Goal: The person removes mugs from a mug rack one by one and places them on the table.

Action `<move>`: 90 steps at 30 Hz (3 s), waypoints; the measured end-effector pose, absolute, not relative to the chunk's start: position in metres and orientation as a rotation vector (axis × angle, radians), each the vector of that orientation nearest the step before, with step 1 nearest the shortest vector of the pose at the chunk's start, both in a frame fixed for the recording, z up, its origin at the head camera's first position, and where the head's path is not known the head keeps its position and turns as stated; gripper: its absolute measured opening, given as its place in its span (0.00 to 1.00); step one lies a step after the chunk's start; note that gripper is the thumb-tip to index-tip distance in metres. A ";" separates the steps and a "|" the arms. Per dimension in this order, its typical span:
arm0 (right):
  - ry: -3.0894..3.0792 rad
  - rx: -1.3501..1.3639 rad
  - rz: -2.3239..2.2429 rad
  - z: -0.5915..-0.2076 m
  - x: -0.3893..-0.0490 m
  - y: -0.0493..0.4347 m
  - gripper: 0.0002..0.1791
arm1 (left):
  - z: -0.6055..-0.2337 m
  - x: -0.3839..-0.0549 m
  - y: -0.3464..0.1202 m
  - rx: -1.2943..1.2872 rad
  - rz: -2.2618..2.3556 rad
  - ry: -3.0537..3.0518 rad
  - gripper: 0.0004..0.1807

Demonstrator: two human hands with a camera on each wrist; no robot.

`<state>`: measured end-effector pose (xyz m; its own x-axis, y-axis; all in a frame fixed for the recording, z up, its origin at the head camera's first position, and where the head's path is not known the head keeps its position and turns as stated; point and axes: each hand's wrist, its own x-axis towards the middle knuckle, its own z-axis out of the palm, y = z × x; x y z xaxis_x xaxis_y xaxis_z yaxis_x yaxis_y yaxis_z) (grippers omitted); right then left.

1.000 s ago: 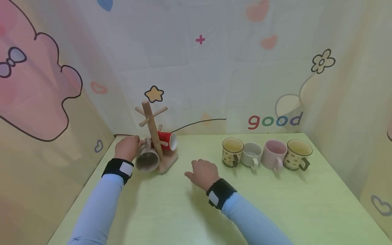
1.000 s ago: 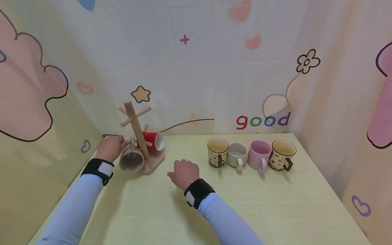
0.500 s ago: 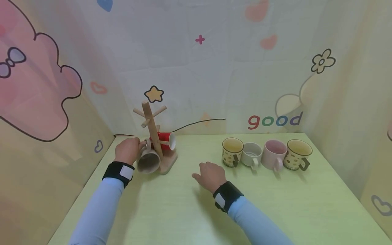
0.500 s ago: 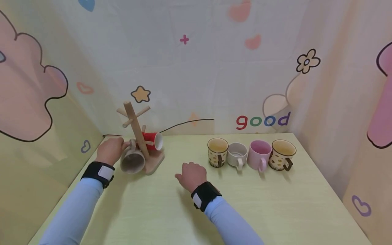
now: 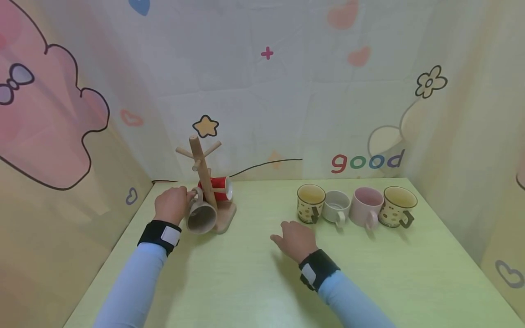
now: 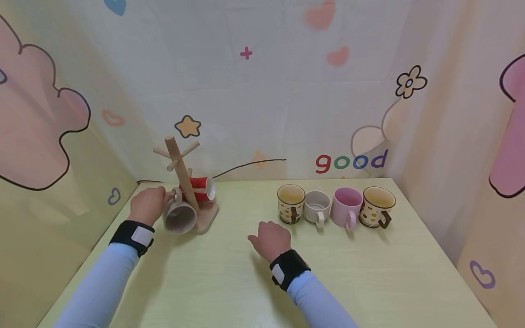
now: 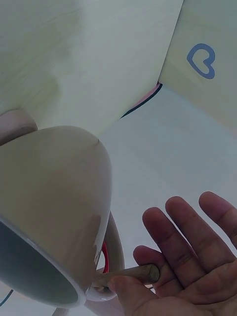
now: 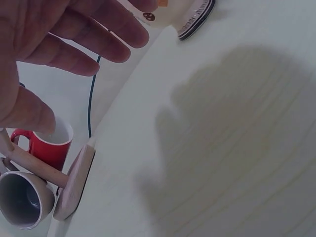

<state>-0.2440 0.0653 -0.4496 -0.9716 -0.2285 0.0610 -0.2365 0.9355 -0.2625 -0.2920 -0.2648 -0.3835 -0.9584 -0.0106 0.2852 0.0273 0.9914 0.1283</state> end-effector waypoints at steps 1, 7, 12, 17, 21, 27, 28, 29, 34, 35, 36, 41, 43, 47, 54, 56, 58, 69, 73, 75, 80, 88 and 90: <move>-3.058 0.360 0.431 -0.450 -0.243 0.067 0.26 | -0.384 -0.292 -0.264 -0.010 -0.192 -2.845 0.21; -3.081 0.303 0.486 -0.453 -0.234 0.077 0.27 | -0.384 -0.288 -0.261 0.000 -0.199 -2.838 0.21; -3.102 0.263 0.519 -0.455 -0.227 0.082 0.28 | -0.383 -0.285 -0.256 0.023 -0.217 -2.848 0.21; -3.095 0.253 0.539 -0.458 -0.223 0.087 0.27 | -0.385 -0.286 -0.253 -0.003 -0.137 -2.881 0.15; -3.092 0.243 0.541 -0.459 -0.222 0.090 0.27 | -0.388 -0.286 -0.251 0.026 -0.162 -2.873 0.18; -3.084 0.229 0.540 -0.461 -0.221 0.095 0.26 | -0.387 -0.284 -0.245 0.044 -0.149 -2.898 0.19; -3.084 0.225 0.540 -0.461 -0.221 0.096 0.26 | -0.386 -0.283 -0.244 0.035 -0.124 -2.908 0.17; -3.085 0.220 0.540 -0.461 -0.221 0.097 0.26 | -0.386 -0.282 -0.243 0.025 -0.098 -2.917 0.16; -3.106 0.198 0.538 -0.462 -0.221 0.100 0.26 | -0.385 -0.280 -0.240 -0.024 0.043 -2.939 0.10; -3.112 0.192 0.541 -0.462 -0.221 0.100 0.26 | -0.385 -0.279 -0.239 -0.024 0.050 -2.939 0.10; -3.117 0.188 0.543 -0.462 -0.221 0.101 0.26 | -0.385 -0.279 -0.239 -0.030 0.071 -2.940 0.10; -3.133 0.157 0.541 -0.464 -0.222 0.102 0.27 | -0.385 -0.277 -0.235 -0.055 0.131 -2.939 0.11; -3.134 0.150 0.535 -0.465 -0.222 0.103 0.27 | -0.386 -0.277 -0.234 -0.069 0.159 -2.944 0.12; -3.139 0.135 0.530 -0.466 -0.224 0.105 0.27 | -0.386 -0.277 -0.231 -0.068 0.163 -2.956 0.13; -3.124 0.118 0.494 -0.468 -0.224 0.108 0.25 | -0.387 -0.279 -0.228 0.043 -0.079 -2.930 0.16; -3.119 0.110 0.481 -0.467 -0.224 0.109 0.24 | -0.387 -0.279 -0.226 0.040 -0.076 -2.933 0.16; -3.117 0.104 0.472 -0.467 -0.223 0.110 0.22 | -0.386 -0.278 -0.225 0.007 -0.007 -2.952 0.14; -3.145 0.075 0.465 -0.465 -0.221 0.113 0.22 | -0.386 -0.277 -0.218 0.040 -0.015 -2.981 0.15; -3.153 0.070 0.464 -0.465 -0.221 0.114 0.22 | -0.386 -0.277 -0.216 0.068 -0.040 -2.981 0.15; -3.155 0.069 0.468 -0.466 -0.221 0.114 0.22 | -0.386 -0.278 -0.216 0.093 -0.072 -2.976 0.15; -3.152 0.074 0.479 -0.467 -0.221 0.116 0.22 | -0.387 -0.277 -0.215 0.111 -0.125 -2.968 0.17; -3.149 0.069 0.488 -0.468 -0.220 0.118 0.23 | -0.391 -0.277 -0.218 0.138 -0.211 -2.964 0.19; -3.148 0.075 0.488 -0.467 -0.220 0.118 0.23 | -0.393 -0.276 -0.220 0.164 -0.274 -2.937 0.22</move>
<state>-0.2199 0.1178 -0.4670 -0.9979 -0.0536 -0.0373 -0.0398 0.9519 -0.3037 -0.2764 -0.2197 -0.3925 -0.9764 -0.1264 0.1752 -0.0918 0.9768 0.1934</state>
